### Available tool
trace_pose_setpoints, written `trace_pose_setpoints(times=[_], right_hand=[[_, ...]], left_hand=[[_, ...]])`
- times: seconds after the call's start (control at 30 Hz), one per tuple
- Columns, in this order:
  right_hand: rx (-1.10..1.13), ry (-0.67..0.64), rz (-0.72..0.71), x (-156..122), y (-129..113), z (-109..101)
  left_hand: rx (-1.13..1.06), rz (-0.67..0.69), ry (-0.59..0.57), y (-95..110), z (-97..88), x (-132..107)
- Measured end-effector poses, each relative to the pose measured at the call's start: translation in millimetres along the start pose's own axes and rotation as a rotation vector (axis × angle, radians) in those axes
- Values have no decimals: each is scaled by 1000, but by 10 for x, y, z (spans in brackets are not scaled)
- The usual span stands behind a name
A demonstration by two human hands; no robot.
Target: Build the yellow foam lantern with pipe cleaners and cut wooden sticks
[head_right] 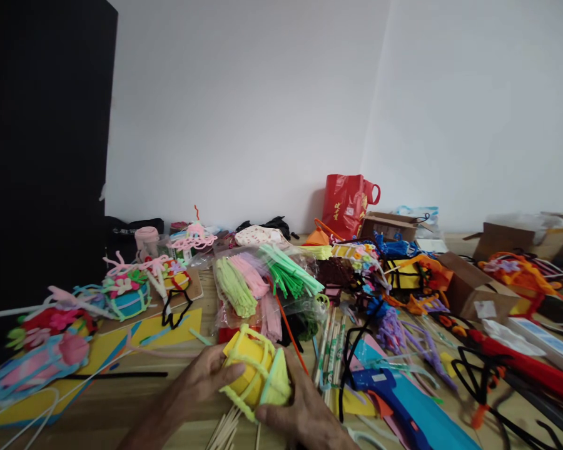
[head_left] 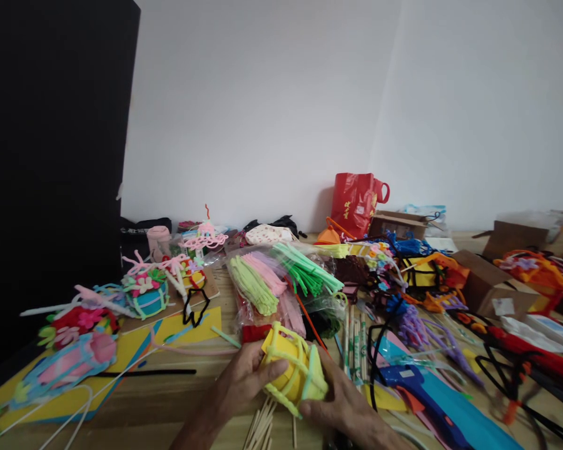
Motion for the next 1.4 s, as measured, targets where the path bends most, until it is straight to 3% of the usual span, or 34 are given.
trace_pose_setpoints(times=[0.17,0.33,0.6,0.87,1.03,1.23,1.4], right_hand=[[61,-51,-24,43,50,-39],[147,-88,-55,75,77,-33],[155,-99,-72,64,66,-37],[69,-64,-39,54,7,-51],[-45,-50,-80,58,7,-130],[-95,-58,-100,23,-20,-155],[-201,-68,-62,-8,-116,-179]], left_hand=[[-218,-45,83,115,22,-28],[-138,-47,262,7,-108,-31],[-59,-65,386,-35,-220,-78],[27,-31,456,28,-217,-88],[-66,-43,382,-21,-210,-68],[-213,-57,61,83,21,-48],[-270,-103,81,73,73,-35]])
Point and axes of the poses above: each hand's wrist, its own x-axis towards the middle knuckle, its own z-axis out of the palm, y = z × x, the point moved 3 cm from there along x, towards the middle knuckle, and after that the axes turned 8 degrees about -x, right-handed, at the moved point
